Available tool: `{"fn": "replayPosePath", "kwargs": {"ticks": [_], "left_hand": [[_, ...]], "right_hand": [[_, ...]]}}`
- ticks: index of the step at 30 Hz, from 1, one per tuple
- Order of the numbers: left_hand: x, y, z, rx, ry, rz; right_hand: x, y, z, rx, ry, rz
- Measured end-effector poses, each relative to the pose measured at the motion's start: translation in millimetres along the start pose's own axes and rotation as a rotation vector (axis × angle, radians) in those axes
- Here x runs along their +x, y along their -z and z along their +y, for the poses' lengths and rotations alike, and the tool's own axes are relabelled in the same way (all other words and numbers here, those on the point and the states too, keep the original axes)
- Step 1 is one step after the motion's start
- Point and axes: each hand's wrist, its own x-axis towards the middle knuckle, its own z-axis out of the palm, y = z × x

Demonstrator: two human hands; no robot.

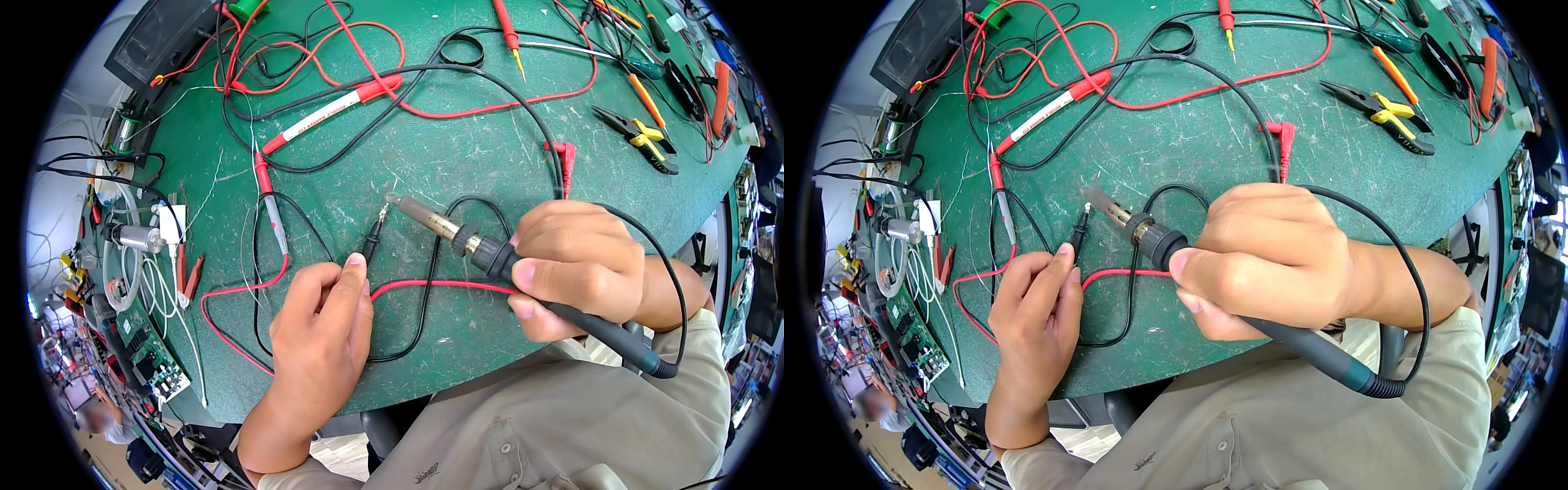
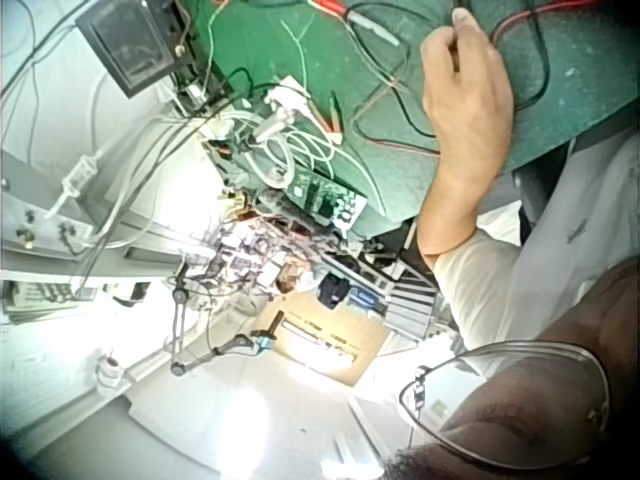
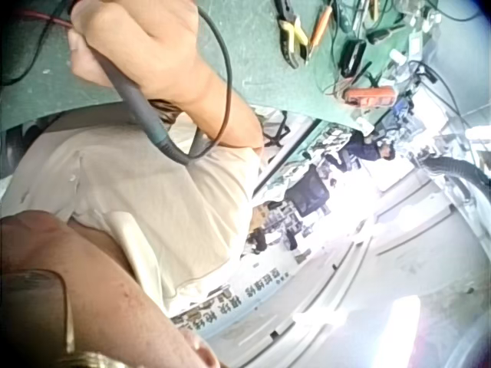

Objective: The person solders a thin wire onto the metal pin of a connector using a soldering iron and solder on a workbench.

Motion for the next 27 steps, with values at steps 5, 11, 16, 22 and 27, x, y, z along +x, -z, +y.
{"fn": "replayPosePath", "kwargs": {"ticks": [5, 11, 16, 22, 27], "left_hand": [[0.5, 2.1, 0.9, -0.012, 0.021, -0.015], [0.5, 1.3, 0.9, 0.021, 0.001, -0.014], [0.6, 1.5, 1.4, 0.051, -0.015, -0.016], [1.3, 2.2, 0.4, 0.050, -0.026, -0.021], [0.9, 2.1, -0.3, 0.042, -0.017, -0.024]], "right_hand": [[1.6, 2.1, -1.9, -0.016, -0.034, -0.055], [2.5, 2.3, -0.7, 0.003, -0.057, -0.003], [3.2, 3.6, -0.4, 0.002, -0.056, 0.010], [3.5, 4.1, -0.5, 0.003, -0.059, 0.008], [3.2, 3.0, -0.9, 0.016, -0.067, -0.011]]}}
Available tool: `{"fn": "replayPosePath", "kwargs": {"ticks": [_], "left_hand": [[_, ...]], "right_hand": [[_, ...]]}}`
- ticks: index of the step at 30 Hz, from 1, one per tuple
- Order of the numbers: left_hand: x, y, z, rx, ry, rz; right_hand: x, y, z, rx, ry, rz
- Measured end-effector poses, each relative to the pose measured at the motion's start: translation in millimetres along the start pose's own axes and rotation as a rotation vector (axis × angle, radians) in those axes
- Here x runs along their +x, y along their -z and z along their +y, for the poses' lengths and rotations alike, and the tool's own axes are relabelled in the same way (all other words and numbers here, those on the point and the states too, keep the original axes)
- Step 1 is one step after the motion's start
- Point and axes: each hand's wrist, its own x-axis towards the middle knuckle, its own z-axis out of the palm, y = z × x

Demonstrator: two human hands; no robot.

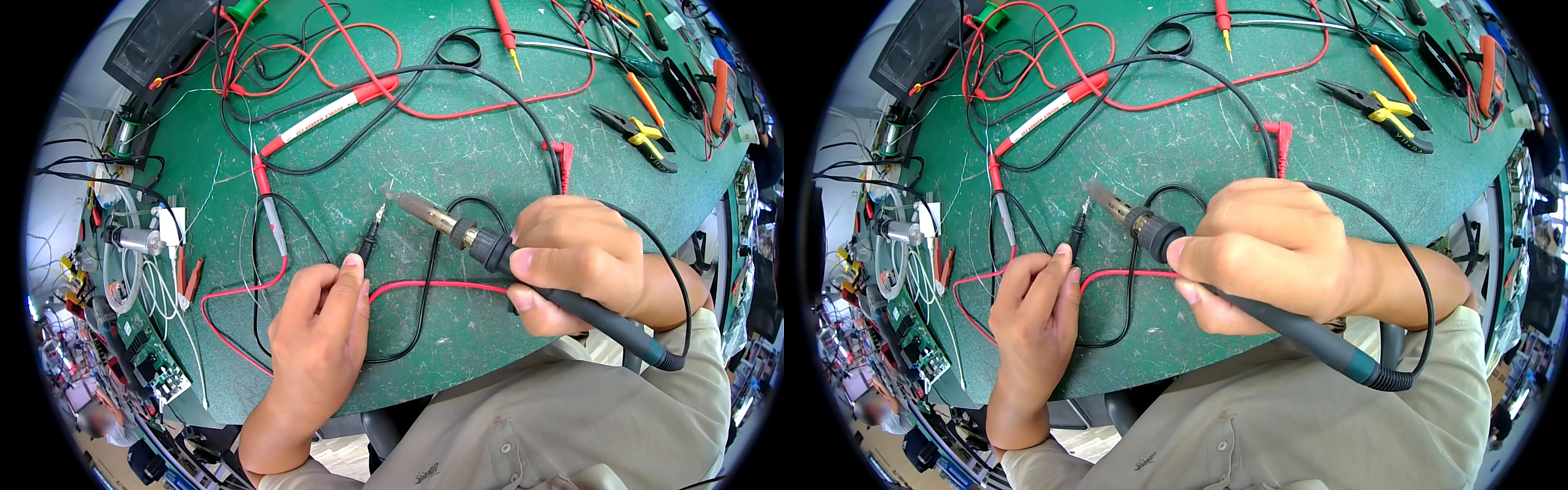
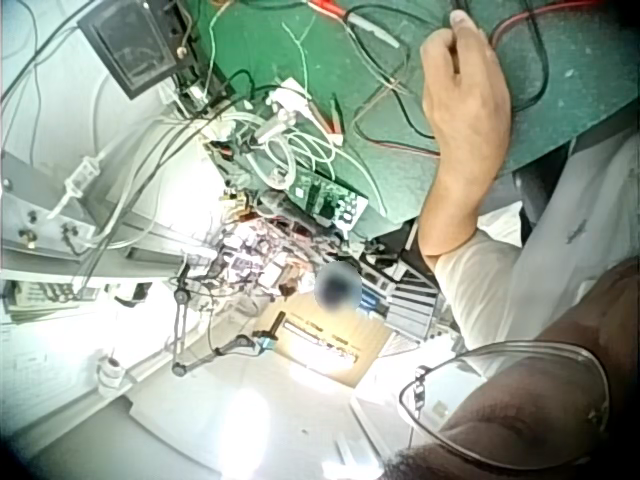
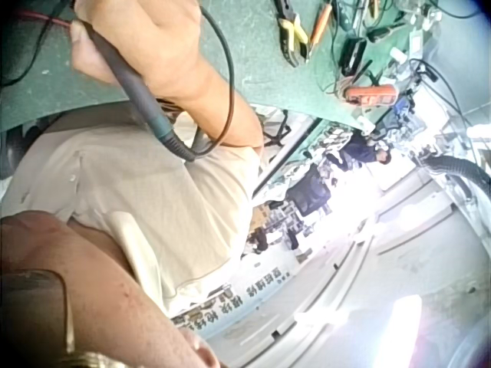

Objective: The person solders a thin wire onto the metal pin of a connector using a soldering iron and solder on a workbench.

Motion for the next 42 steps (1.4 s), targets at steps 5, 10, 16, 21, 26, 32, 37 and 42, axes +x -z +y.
{"fn": "replayPosePath", "kwargs": {"ticks": [5, 10, 16, 21, 26, 32, 37, 42], "left_hand": [[-2.1, -1.3, 0.9, 0.008, -0.012, 0.010], [-3.5, -2.7, 0.7, 0.010, -0.021, 0.024], [-3.5, -3.0, 0.5, 0.001, -0.018, 0.020], [-2.6, -2.1, 1.6, 0.002, -0.010, 0.013], [-2.1, -1.2, 2.2, -0.004, -0.010, 0.011], [-2.8, -2.1, 1.1, -0.005, -0.011, 0.008], [-2.8, -0.8, 2.2, -0.002, -0.005, -0.001], [-2.7, -0.2, 2.2, -0.007, -0.003, -0.004]], "right_hand": [[-1.3, -1.0, -0.7, -0.015, -0.005, -0.018], [-1.1, -2.1, -0.9, -0.039, -0.007, -0.012], [-1.7, -2.9, -0.1, -0.034, -0.012, -0.040], [-0.7, -2.5, -0.7, -0.037, -0.026, -0.069], [-1.3, -3.3, 0.0, -0.045, -0.013, -0.042], [-1.0, -3.2, 0.8, -0.049, -0.018, -0.035], [0.2, -0.8, -0.3, -0.064, -0.031, -0.063], [1.1, 0.0, -1.4, -0.077, -0.036, -0.070]]}}
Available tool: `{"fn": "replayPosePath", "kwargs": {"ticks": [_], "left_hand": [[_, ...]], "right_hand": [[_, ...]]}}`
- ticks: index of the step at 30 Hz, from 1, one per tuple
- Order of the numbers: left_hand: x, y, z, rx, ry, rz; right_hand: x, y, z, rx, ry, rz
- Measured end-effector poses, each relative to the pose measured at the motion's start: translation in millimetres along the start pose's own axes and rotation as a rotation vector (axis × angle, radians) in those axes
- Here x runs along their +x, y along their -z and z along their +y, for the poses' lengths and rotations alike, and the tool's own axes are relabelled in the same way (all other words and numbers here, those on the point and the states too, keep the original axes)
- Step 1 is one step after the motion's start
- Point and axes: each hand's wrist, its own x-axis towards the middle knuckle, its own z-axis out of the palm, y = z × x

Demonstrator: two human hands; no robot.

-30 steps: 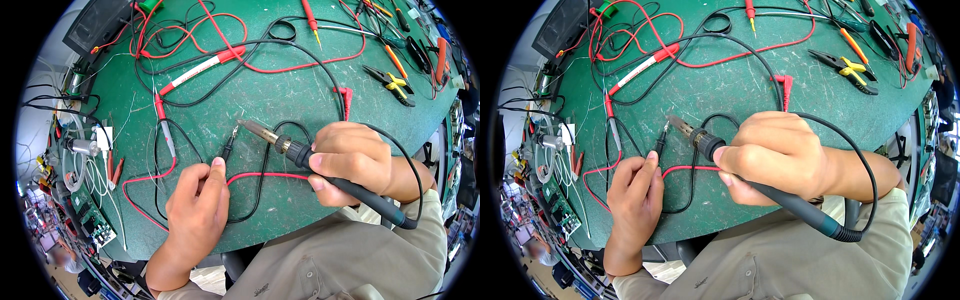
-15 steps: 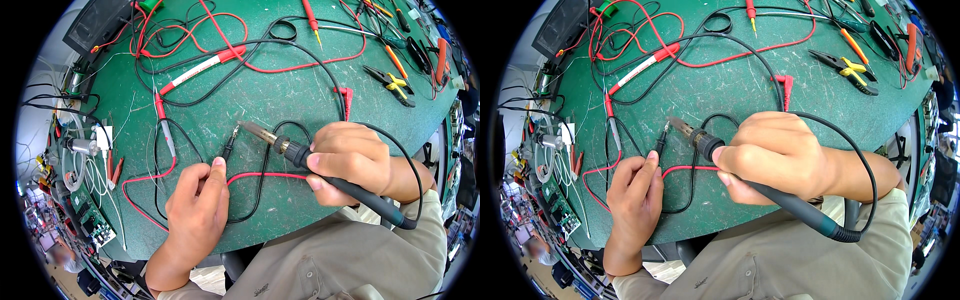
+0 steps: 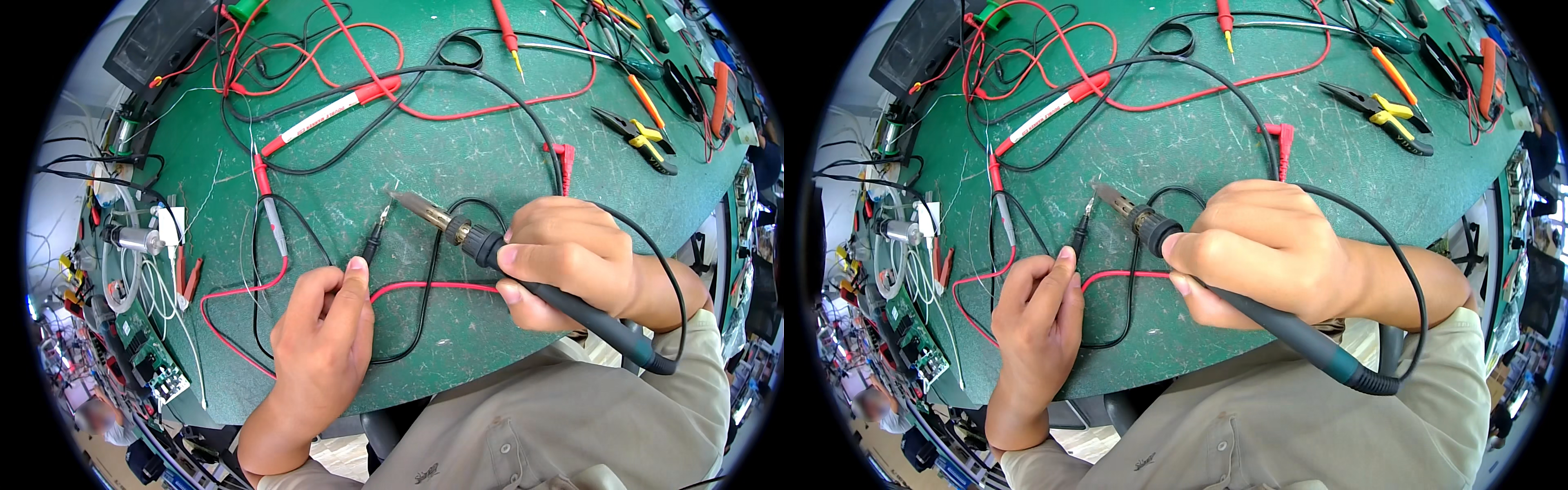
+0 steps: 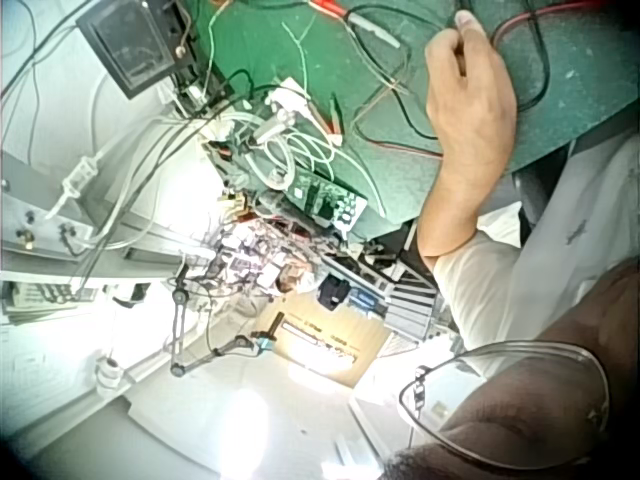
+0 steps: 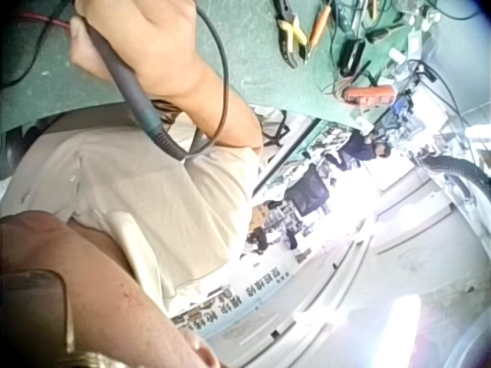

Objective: The person solders a thin wire onto the metal pin of a connector using a soldering iron and solder on a workbench.

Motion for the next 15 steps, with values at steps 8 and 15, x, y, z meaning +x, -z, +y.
{"fn": "replayPosePath", "kwargs": {"ticks": [8, 15], "left_hand": [[-0.2, -1.3, -0.3, -0.009, -0.002, 0.009], [0.5, -1.0, -0.1, -0.011, 0.000, 0.012]], "right_hand": [[-1.0, -1.7, 1.7, -0.004, 0.015, 0.029], [-0.1, -3.1, 2.3, -0.004, 0.023, 0.046]]}}
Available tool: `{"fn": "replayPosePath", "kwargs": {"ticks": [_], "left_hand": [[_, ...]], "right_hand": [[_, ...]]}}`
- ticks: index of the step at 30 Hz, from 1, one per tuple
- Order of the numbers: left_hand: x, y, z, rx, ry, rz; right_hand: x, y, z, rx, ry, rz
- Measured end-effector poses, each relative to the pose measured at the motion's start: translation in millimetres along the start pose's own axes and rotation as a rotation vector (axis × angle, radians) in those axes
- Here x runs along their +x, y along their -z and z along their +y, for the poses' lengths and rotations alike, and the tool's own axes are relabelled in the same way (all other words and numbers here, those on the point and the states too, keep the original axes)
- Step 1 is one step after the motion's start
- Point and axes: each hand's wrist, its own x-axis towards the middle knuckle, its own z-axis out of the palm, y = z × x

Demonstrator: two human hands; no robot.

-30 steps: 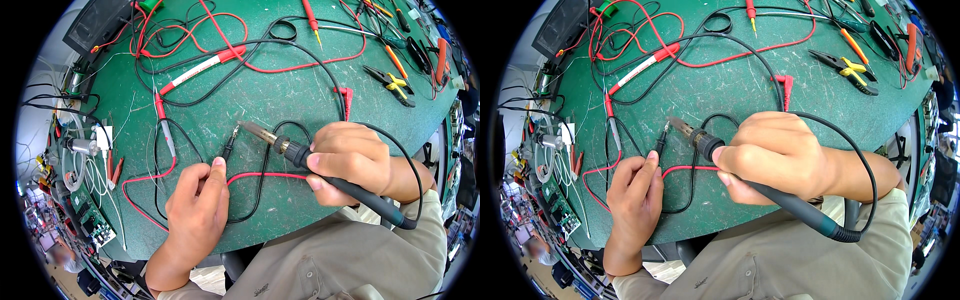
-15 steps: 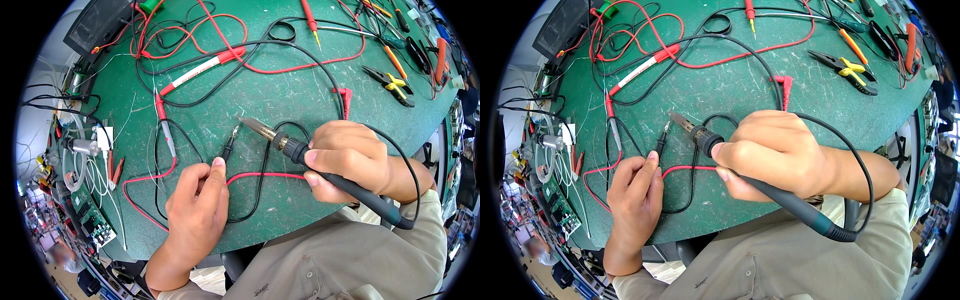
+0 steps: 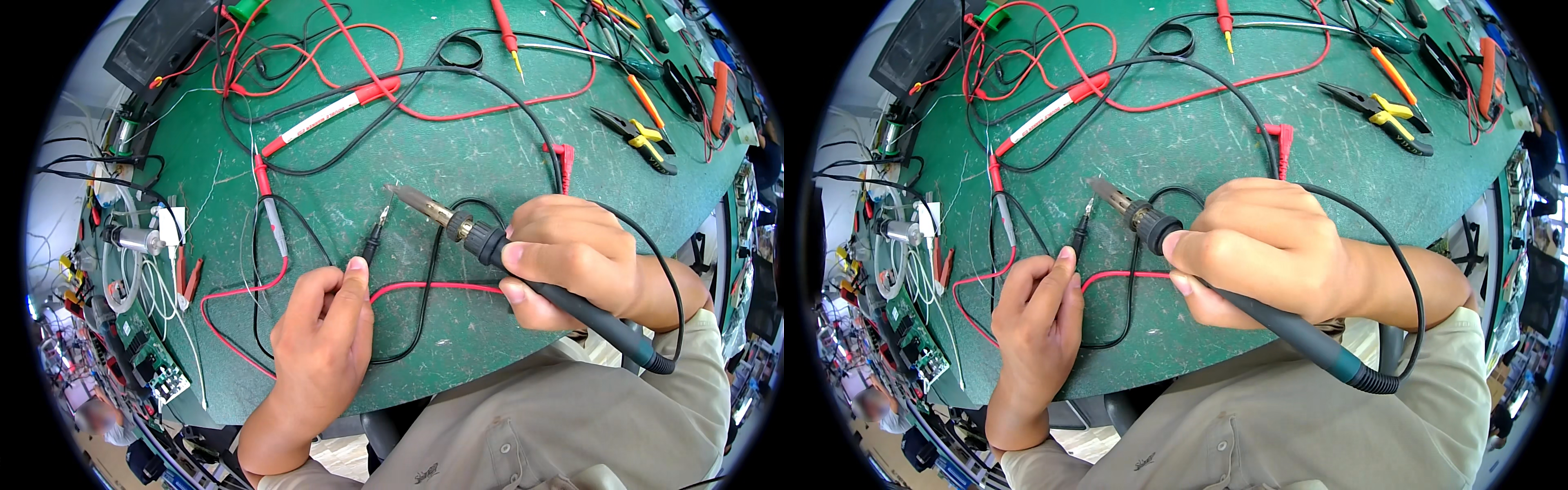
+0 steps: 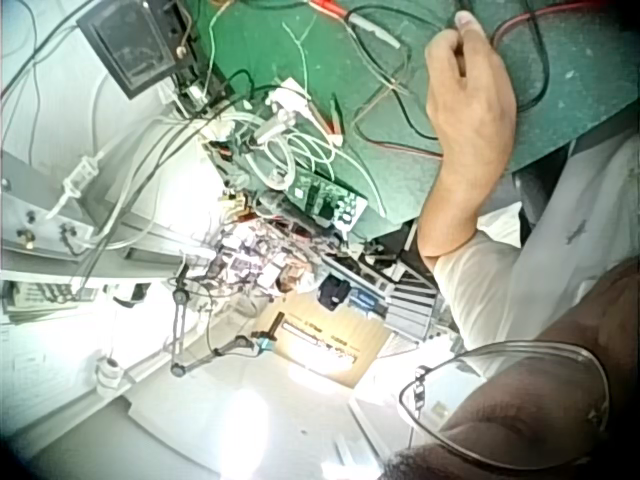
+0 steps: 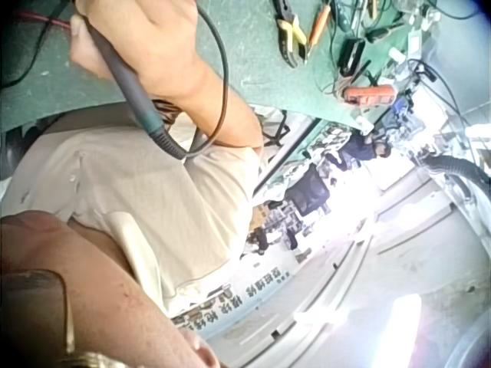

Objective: The person solders a thin wire onto the metal pin of a connector using a soldering iron and solder on a workbench.

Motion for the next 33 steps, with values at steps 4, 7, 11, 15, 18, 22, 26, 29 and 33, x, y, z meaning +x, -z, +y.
{"fn": "replayPosePath", "kwargs": {"ticks": [4, 7, 11, 15, 18, 22, 26, 29, 33], "left_hand": [[-0.1, 0.1, 0.1, 0.010, 0.001, -0.001], [-0.4, 0.2, 0.0, 0.007, -0.003, 0.004], [-0.8, 0.0, -0.4, 0.004, 0.001, 0.008], [0.4, 0.5, 0.7, 0.001, 0.004, 0.009], [0.2, -0.4, 4.0, -0.023, 0.067, 0.028], [0.1, 0.7, 0.3, -0.016, 0.007, 0.006], [-0.1, 1.1, 0.0, -0.009, -0.003, 0.008], [0.6, 0.4, 0.2, -0.016, -0.006, 0.008], [-0.4, 1.1, 0.8, -0.015, 0.015, -0.003]], "right_hand": [[-0.6, 1.8, -1.7, 0.017, -0.032, -0.024], [-1.9, 0.3, -1.4, 0.066, -0.015, -0.001], [-1.5, -2.2, -3.3, 0.083, -0.027, -0.068], [-4.1, -2.5, -2.7, 0.055, -0.007, -0.096], [-4.0, -1.2, -2.5, 0.057, 0.008, -0.123], [-3.7, -0.1, -2.9, 0.044, 0.021, -0.133], [-2.1, -2.3, -2.7, 0.047, 0.008, -0.090], [-3.6, -2.8, -2.2, 0.040, 0.025, -0.093], [-3.9, -2.7, -2.4, 0.047, 0.022, -0.101]]}}
